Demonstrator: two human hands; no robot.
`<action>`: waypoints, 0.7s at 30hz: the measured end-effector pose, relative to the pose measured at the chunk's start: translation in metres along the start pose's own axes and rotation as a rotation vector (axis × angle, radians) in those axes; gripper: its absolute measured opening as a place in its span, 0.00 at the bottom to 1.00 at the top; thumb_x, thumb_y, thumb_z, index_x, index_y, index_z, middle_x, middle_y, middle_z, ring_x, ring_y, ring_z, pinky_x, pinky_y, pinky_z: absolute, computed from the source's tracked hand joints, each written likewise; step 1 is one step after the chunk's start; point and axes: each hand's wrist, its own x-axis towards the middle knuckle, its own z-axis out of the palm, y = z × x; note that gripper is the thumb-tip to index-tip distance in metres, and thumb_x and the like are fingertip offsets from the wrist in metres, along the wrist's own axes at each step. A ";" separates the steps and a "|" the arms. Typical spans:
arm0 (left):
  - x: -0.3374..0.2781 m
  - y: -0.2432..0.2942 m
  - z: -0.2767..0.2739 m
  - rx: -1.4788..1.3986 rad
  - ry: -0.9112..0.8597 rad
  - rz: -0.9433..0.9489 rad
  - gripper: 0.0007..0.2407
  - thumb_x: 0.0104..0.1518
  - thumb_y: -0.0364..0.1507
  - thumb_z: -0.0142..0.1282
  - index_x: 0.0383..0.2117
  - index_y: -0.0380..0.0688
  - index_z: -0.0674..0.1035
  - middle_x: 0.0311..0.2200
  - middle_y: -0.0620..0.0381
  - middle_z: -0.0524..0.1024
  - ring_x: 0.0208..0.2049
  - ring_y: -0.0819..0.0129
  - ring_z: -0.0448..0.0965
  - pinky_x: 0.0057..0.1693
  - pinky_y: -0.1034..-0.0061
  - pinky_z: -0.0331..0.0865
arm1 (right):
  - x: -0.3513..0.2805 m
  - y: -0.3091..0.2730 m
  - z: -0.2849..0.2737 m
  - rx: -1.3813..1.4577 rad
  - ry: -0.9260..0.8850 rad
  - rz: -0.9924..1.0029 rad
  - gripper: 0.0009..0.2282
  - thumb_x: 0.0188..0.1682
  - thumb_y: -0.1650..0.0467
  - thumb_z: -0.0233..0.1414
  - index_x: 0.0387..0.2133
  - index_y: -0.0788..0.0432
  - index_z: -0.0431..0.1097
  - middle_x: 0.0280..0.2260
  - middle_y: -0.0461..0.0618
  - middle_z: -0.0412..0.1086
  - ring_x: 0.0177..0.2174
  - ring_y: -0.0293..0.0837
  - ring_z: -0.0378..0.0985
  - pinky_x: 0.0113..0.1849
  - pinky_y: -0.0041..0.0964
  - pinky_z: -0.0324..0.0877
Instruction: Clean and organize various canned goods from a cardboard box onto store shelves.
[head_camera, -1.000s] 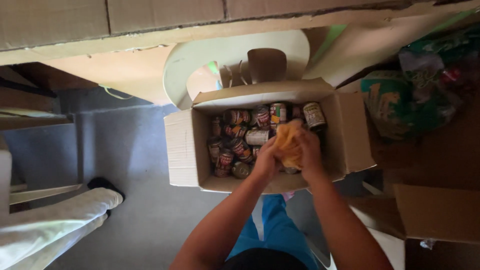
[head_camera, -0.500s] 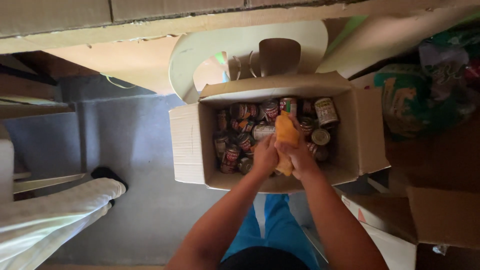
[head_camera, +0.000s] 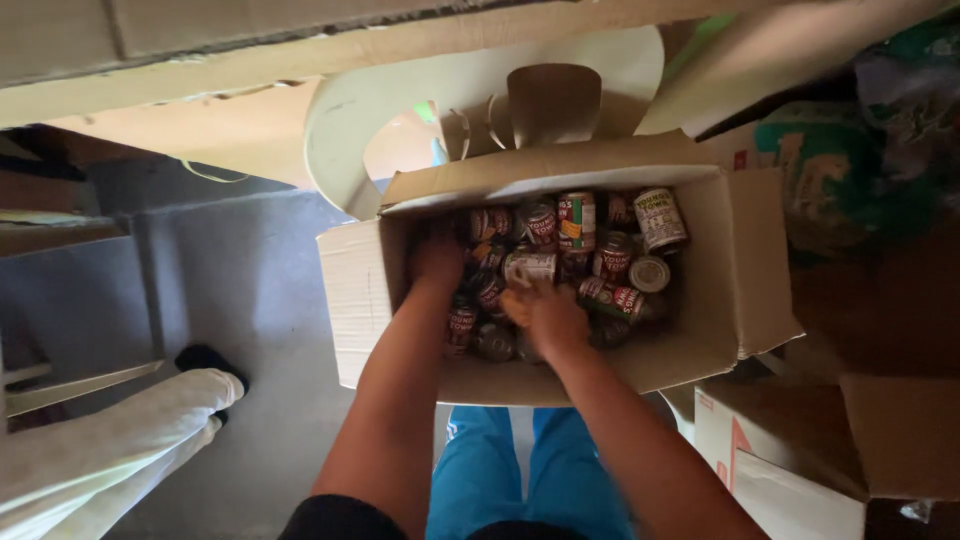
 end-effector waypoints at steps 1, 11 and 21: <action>-0.009 0.008 -0.019 -0.001 -0.006 0.002 0.15 0.60 0.35 0.53 0.51 0.45 0.77 0.50 0.41 0.78 0.45 0.43 0.81 0.49 0.49 0.75 | 0.004 0.001 0.011 0.000 -0.004 0.006 0.19 0.48 0.71 0.56 0.52 0.37 0.75 0.56 0.49 0.67 0.48 0.58 0.72 0.45 0.53 0.73; -0.013 0.029 -0.045 -0.031 -0.030 -0.054 0.16 0.61 0.35 0.53 0.54 0.48 0.76 0.54 0.42 0.75 0.52 0.45 0.78 0.54 0.53 0.74 | 0.018 -0.023 0.021 -0.064 0.117 -0.361 0.18 0.50 0.62 0.51 0.54 0.47 0.72 0.60 0.52 0.62 0.45 0.59 0.72 0.42 0.55 0.74; -0.013 0.040 -0.064 -0.019 -0.095 -0.151 0.19 0.61 0.35 0.54 0.59 0.46 0.73 0.57 0.42 0.73 0.54 0.45 0.78 0.56 0.53 0.74 | 0.005 -0.030 -0.004 -0.099 -0.012 -0.157 0.13 0.54 0.58 0.52 0.50 0.37 0.73 0.55 0.49 0.66 0.50 0.57 0.70 0.47 0.60 0.70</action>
